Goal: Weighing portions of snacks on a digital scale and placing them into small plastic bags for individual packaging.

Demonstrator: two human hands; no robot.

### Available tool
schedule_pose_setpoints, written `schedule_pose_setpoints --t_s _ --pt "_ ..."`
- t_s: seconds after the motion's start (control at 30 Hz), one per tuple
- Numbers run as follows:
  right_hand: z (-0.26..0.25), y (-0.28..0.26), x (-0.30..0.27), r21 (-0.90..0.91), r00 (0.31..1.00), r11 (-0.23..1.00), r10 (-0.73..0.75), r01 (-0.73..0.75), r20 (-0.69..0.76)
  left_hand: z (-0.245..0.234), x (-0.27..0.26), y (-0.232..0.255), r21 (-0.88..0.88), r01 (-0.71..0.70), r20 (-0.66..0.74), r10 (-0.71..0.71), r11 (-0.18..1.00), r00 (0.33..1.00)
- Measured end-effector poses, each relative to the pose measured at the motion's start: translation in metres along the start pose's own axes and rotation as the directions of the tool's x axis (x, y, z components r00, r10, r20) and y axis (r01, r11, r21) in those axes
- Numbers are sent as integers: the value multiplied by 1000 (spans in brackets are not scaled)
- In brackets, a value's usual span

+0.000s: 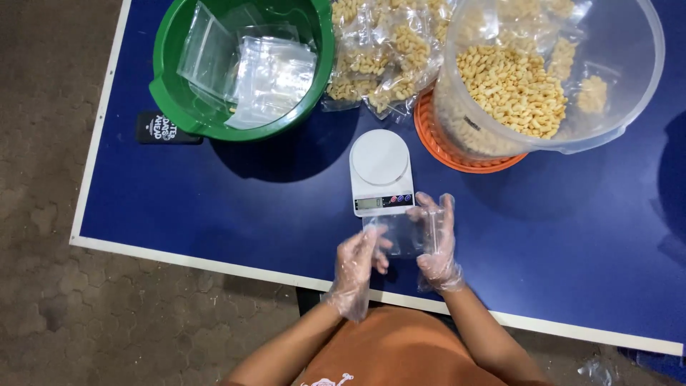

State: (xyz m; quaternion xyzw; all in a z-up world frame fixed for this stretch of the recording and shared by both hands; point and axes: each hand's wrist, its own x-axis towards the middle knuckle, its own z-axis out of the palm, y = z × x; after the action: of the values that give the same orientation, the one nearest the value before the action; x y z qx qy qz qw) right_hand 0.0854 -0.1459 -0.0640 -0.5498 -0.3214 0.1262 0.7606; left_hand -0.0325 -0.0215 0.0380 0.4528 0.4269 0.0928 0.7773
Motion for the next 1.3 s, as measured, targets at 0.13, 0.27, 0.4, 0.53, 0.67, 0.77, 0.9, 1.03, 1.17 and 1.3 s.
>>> schedule_pose_setpoints --t_s 0.13,0.27,0.4,0.53,0.67,0.77,0.9,1.03,1.17,1.3 --pt "13 -9 12 87 998 995 56 -56 -4 -3 -7 4 -16 26 -35 -27 1000 999" --pt "33 -42 47 380 996 925 50 -20 -69 -7 0 -4 -71 -194 16 195 978 981" --pt "34 -83 83 487 989 862 -133 145 -59 6 -4 19 -277 -479 -101 471 833 876" --pt "17 -83 98 564 965 789 -256 243 -57 5 13 46 -442 -650 -172 653 618 738" --pt "10 -87 109 493 938 810 -346 317 -35 -5 19 68 -478 -806 -240 831 349 502" --pt "18 -98 118 468 922 818 -387 335 16 -13 24 72 -274 -940 -191 947 203 260" --pt "31 -117 121 180 911 907 -402 382 94 -1 -2 111 212 -977 237 971 -12 39" --pt "51 -130 121 242 902 912 -381 331 201 3 -2 122 493 -853 696 666 -171 269" --pt "58 -138 119 -218 901 888 -347 405 259 15 0 120 465 -885 683 653 -41 328" --pt "55 -127 110 -201 888 866 -431 457 161 25 -14 128 330 -918 607 696 218 383"
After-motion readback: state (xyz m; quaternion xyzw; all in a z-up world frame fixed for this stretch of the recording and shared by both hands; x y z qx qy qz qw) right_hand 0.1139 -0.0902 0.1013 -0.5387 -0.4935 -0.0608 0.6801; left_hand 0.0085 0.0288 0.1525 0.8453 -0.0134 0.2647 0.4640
